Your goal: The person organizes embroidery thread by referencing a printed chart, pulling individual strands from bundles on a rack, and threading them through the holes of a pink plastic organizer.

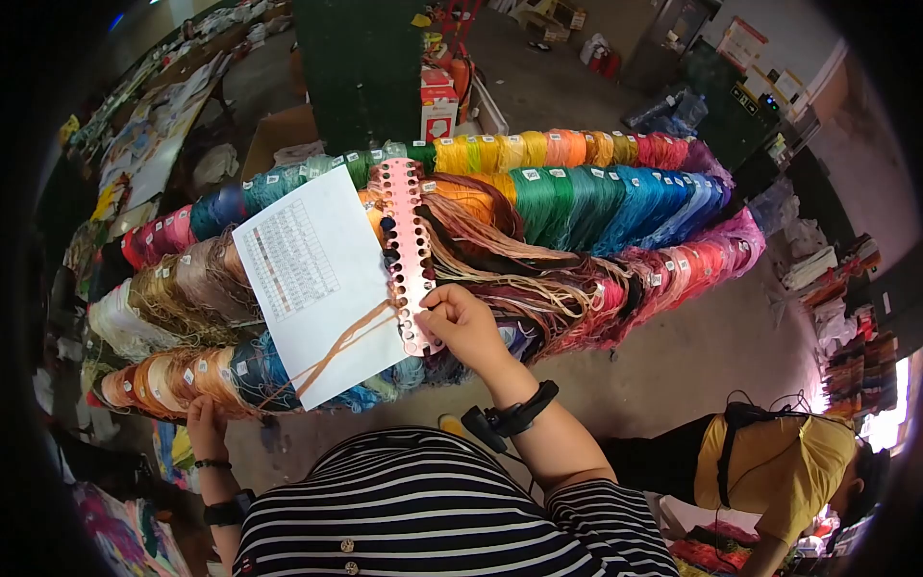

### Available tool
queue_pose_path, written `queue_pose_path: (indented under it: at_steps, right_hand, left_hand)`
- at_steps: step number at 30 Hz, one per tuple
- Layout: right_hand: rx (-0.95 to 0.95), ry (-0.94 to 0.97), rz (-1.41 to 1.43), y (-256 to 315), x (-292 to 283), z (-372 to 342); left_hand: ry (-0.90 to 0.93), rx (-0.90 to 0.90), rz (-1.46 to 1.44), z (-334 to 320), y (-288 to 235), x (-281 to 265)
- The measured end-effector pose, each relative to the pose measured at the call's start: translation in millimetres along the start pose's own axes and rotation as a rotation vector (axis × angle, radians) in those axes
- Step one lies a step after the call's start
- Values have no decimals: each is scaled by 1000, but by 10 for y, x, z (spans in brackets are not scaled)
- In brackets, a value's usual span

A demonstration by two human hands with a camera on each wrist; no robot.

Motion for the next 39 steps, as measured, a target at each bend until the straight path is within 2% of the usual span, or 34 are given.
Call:
queue_pose_path:
  at_steps: [5, 6, 7, 12, 16, 18, 29, 39]
  right_hand:
    - [-14, -64, -27, -45, -24, 31]
    - [-10, -62, -49, -49, -24, 33]
    - [-10, -52, -67, -50, -34, 27]
    - [-29, -100, -198, -15, 6, 33]
    - [-45, -92, -207, -27, 31, 42]
    - [-33, -83, -190, -13, 59, 36]
    - [8, -35, -175, 38, 80, 48]
    - [88, 131, -195, 31, 7, 137]
  left_hand:
    - [1, 23, -39, -46, -2, 45]
    - [48, 42, -29, -78, -38, 89]
    - [-7, 45, -30, -104, -52, 106]
    - [-27, 21, -19, -126, -60, 63]
    - [-15, 28, 102, -168, -170, 42]
    - [-4, 75, 186, -135, -206, 1]
    - [-89, 77, 81, -275, -494, -73]
    - [-152, 143, 9, -448, -764, -300]
Point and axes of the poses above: each hand's wrist, its own z-axis towards the middle knuckle, its own x-axis out of the palm, y = z × x, the point moved 5 cm from there along z, towards the middle knuckle, and after that the axes turned 6 degrees about -z, right-handed, at the moved point
